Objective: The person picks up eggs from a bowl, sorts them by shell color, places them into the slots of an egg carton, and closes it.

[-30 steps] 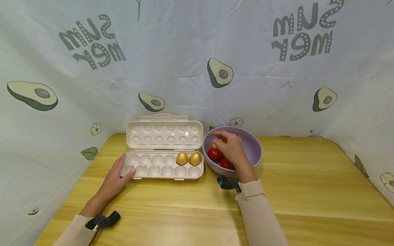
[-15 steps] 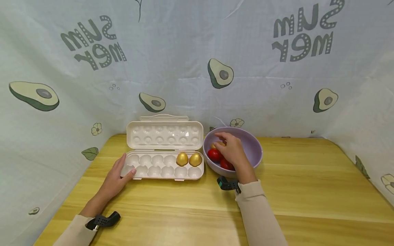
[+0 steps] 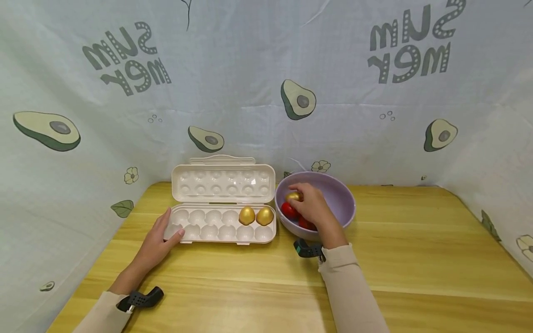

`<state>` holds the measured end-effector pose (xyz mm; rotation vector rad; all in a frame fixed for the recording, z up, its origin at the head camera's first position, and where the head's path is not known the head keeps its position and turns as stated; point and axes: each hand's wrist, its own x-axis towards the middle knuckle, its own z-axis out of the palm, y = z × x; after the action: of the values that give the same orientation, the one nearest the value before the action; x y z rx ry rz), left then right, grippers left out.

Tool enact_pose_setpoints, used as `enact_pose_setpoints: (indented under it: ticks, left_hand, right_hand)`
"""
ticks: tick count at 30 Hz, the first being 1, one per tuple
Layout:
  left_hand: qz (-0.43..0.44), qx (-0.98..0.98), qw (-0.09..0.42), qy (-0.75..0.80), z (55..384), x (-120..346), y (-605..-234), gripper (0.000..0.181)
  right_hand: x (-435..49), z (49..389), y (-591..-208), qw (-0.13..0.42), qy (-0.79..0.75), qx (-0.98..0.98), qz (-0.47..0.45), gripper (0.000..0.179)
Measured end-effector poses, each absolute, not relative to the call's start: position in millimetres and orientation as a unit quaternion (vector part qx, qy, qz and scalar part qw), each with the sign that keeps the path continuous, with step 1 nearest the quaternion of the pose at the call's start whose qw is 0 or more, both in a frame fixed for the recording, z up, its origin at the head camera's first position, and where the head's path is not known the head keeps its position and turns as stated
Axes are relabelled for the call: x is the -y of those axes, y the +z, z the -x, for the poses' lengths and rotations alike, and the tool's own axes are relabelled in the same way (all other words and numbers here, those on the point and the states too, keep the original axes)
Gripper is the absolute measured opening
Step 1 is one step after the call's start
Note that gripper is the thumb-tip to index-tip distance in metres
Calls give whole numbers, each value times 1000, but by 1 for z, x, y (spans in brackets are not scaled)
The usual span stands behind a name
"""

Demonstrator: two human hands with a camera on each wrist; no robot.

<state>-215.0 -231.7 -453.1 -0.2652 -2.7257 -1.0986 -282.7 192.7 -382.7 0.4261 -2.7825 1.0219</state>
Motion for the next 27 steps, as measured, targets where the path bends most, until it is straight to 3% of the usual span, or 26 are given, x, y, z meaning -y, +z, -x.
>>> enact_pose_setpoints:
  ticks: [27]
  left_hand:
    - [89, 920, 96, -369, 215, 231, -452, 87]
  right_hand:
    - [-191, 283, -383, 51, 340, 926, -159, 40]
